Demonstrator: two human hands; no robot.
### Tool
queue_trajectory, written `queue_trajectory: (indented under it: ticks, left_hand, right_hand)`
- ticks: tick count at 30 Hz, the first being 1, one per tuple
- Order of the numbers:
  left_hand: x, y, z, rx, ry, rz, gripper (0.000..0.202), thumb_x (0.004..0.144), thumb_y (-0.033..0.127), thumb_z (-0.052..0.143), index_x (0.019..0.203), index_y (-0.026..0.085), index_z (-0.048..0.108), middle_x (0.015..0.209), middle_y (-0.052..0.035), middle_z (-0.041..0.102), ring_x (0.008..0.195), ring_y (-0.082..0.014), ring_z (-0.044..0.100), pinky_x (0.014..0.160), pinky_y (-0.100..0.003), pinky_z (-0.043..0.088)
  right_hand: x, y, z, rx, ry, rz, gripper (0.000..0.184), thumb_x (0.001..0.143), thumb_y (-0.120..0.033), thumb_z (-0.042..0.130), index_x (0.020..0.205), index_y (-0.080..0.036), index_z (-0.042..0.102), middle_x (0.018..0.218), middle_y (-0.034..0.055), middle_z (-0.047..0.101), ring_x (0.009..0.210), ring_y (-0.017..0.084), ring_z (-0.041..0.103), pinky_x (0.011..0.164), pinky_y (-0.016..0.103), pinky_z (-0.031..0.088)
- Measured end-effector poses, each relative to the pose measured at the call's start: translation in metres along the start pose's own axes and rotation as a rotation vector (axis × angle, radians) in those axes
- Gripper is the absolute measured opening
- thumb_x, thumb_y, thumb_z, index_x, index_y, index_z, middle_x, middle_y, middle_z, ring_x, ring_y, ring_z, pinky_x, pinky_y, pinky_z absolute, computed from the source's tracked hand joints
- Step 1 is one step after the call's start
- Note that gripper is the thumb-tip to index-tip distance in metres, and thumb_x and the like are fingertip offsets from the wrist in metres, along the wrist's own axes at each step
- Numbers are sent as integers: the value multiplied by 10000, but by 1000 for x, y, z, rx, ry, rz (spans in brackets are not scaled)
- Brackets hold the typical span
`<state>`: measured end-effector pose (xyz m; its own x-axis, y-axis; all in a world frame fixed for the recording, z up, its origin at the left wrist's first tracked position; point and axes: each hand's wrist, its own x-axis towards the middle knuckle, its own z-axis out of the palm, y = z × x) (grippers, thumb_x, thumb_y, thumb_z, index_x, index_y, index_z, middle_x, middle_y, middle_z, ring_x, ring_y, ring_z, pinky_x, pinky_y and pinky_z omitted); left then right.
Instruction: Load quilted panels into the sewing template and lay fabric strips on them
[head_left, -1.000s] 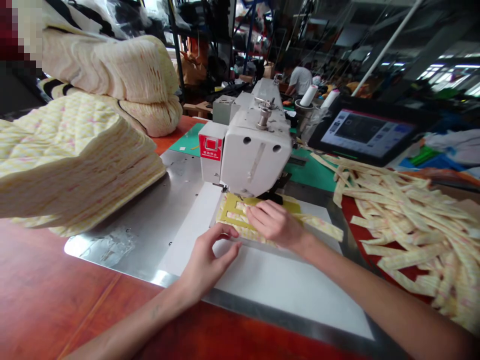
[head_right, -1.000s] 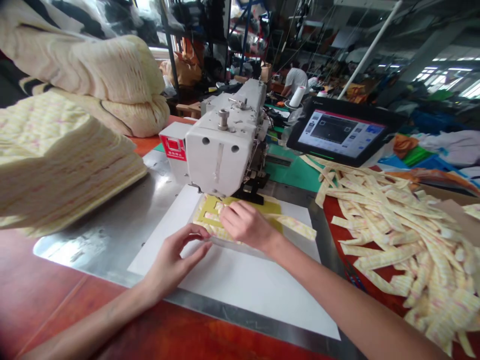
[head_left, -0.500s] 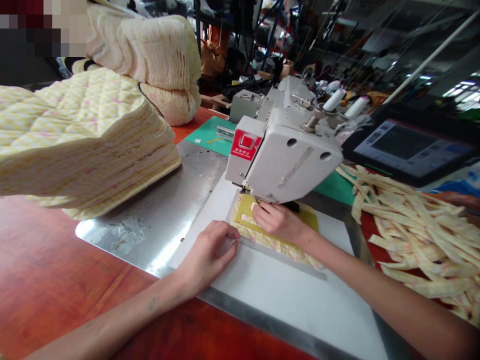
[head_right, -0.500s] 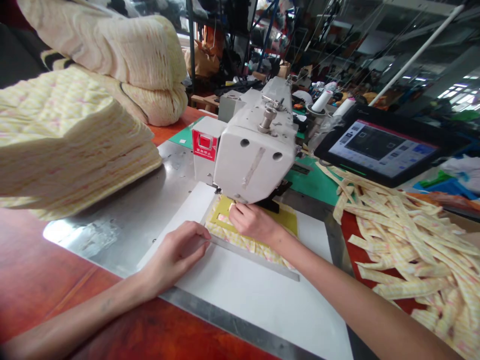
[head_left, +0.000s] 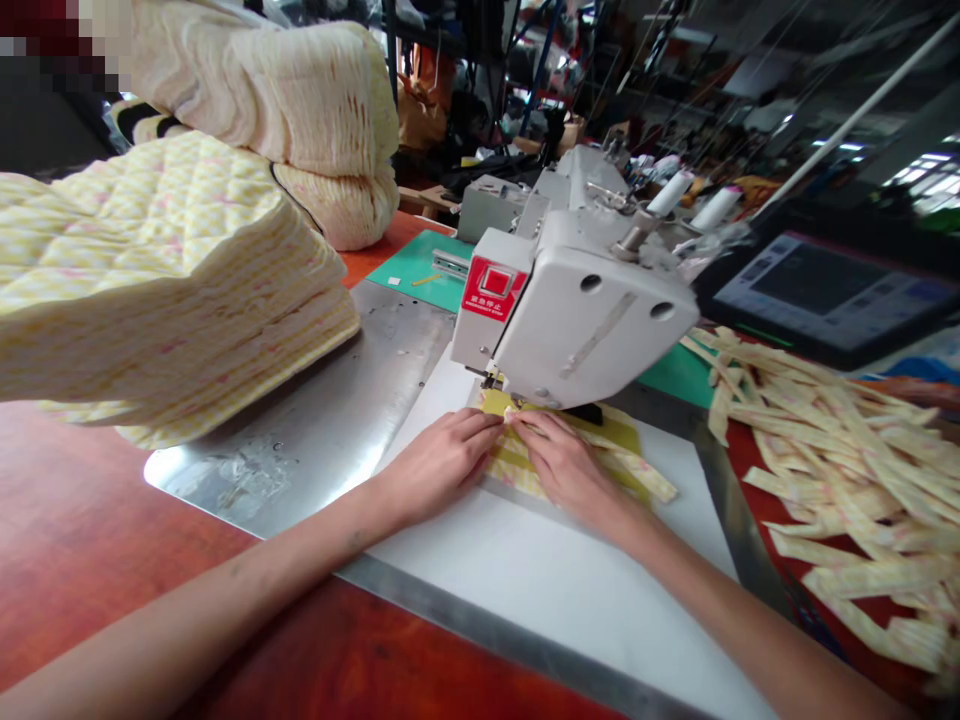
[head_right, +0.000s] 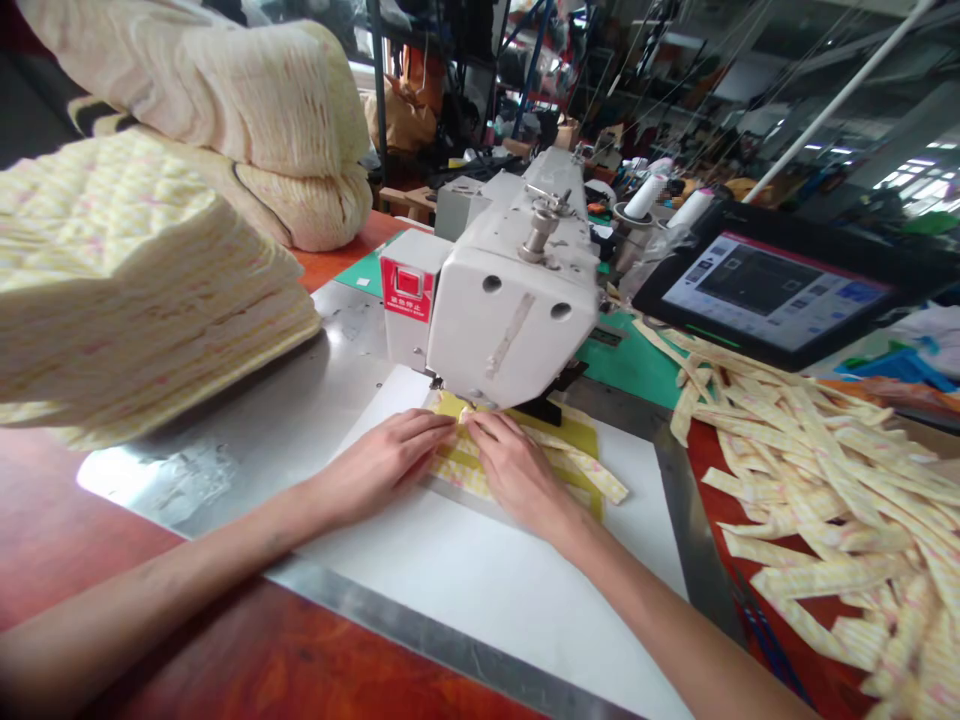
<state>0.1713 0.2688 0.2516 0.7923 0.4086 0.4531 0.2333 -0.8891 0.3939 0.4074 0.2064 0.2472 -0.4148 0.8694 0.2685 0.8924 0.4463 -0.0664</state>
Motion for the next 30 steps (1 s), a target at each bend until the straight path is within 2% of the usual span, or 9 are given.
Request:
queue_trajectory:
  ticks: [3,5,11,14,17,21,30]
  left_hand:
    - [16,-18,10,140,-77,144,376,1052,196,432,1389,76,546,1438,-186,581,1338,-280,544,1119,-437,480]
    - [21,-25,15,178,-107,184,406,1054,204,419,1414,54,530,1462,-194,564,1355,-287,536,1142,-447,464]
    - [19,-23,15,186,-63,123,397,1042,212,447,1401,91,565,1392,-139,638,1248,-256,597,1124,-448,486]
    - [19,-18,14,209,-44,83,368,1032,206,471,1366,120,601,1380,-104,655,1191,-248,609,1124,-470,481]
    - [20,-16,14,236,-44,72,345,1030,211,481,1329,122,629,1368,-83,667,1163,-252,609,1121,-485,472]
    - [20,-16,15,264,-17,71,343,1024,215,498,1325,118,632,1358,-74,675,1145,-267,599,1093,-497,476]
    - [22,-13,17,254,18,80,305,1001,195,524,1268,111,646,1290,-88,704,1073,-248,617,1048,-455,482]
  right_hand:
    - [-1,1,6,128,13,83,415,1005,-201,370,1341,-218,613,1394,43,554,1339,101,521,1201,306,511]
    - [-1,3,8,199,6,108,419,1007,-210,371,1341,-227,623,1401,34,553,1347,93,523,1224,296,496]
    - [-2,7,8,343,23,191,442,1001,-174,362,1354,-214,626,1399,25,573,1294,63,573,1193,242,514]
    - [-8,5,5,278,98,246,406,1001,-177,375,1279,-221,667,1311,17,625,1220,67,608,1137,251,546]
    - [-17,3,3,107,152,286,355,992,-201,423,1219,-254,691,1224,2,656,1155,96,622,1078,300,571]
    - [-29,3,3,-27,178,263,352,973,-190,461,1238,-279,675,1242,-12,653,1139,100,625,1034,297,578]
    - [-30,5,4,9,186,267,404,983,-213,465,1337,-333,618,1252,-47,652,1154,69,621,1024,270,568]
